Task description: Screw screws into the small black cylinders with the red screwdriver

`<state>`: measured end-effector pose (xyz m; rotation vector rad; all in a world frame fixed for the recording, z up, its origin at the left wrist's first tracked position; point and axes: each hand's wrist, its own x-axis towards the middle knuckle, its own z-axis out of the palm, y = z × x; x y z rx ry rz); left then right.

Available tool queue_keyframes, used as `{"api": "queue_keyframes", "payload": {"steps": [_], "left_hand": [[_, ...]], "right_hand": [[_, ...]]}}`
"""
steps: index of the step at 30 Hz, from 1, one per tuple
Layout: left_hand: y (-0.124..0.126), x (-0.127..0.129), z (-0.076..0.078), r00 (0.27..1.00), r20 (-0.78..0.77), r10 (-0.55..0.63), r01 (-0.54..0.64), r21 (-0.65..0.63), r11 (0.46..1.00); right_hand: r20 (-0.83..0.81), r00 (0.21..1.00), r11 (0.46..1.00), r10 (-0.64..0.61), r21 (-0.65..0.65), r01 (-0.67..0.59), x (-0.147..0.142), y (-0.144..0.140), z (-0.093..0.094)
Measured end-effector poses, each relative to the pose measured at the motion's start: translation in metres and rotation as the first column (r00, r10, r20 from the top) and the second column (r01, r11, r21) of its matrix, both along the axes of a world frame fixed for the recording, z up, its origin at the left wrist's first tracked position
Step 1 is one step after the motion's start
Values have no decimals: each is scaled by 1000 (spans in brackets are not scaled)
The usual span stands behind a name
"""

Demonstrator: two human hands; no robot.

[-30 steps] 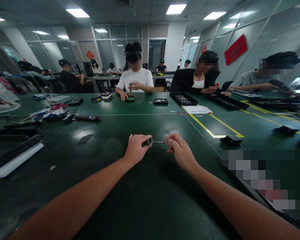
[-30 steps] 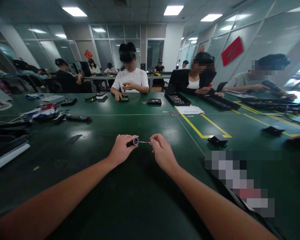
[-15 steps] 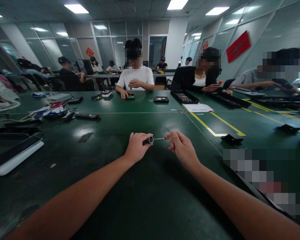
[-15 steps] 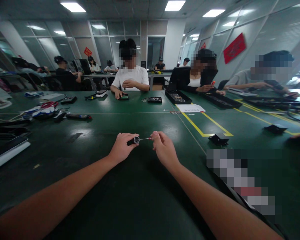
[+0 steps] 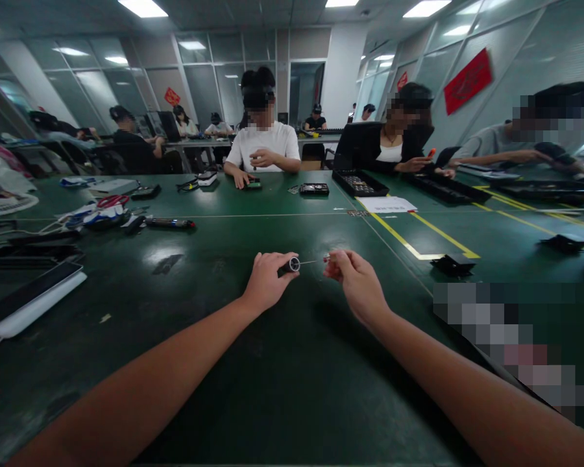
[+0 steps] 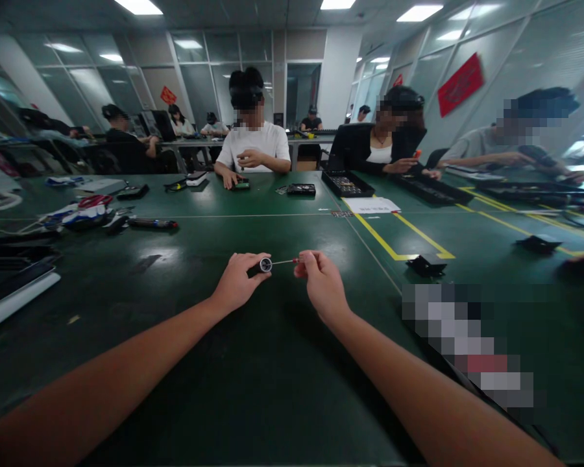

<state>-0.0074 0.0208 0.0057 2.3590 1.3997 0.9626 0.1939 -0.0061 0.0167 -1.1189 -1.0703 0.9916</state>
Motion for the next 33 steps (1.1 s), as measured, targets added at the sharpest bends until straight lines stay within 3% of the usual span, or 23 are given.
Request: {"api": "queue_keyframes", "payload": {"steps": [3,5,11,16,21,26,33], "left_hand": [[0,0,3,996,-69,-51,54,47,997],[0,0,4,995,-91,-39,43,43,998],[0,-2,5,995,-95,-8,8,5,1000],[-2,0,6,996,-94,-12,12,1,1000],[-1,2,5,996,-93,-15,17,19,1000],[-2,1,6,997,-78,-12,13,6,1000],[-1,-1,4,999,-46,-3,3,-4,1000]], "right_hand": [[-275,961,959,-33,-280,-47,3,6,3],[-355,931,934,-83,-353,-51,7,10,4],[-208,977,993,-39,-116,15,11,11,0],[-25,999,999,-47,0,47,7,8,-2],[223,975,995,-24,101,2,6,3,2],[278,959,993,44,97,-74,7,-2,6],[463,881,984,-95,176,13,4,-8,10]]}}
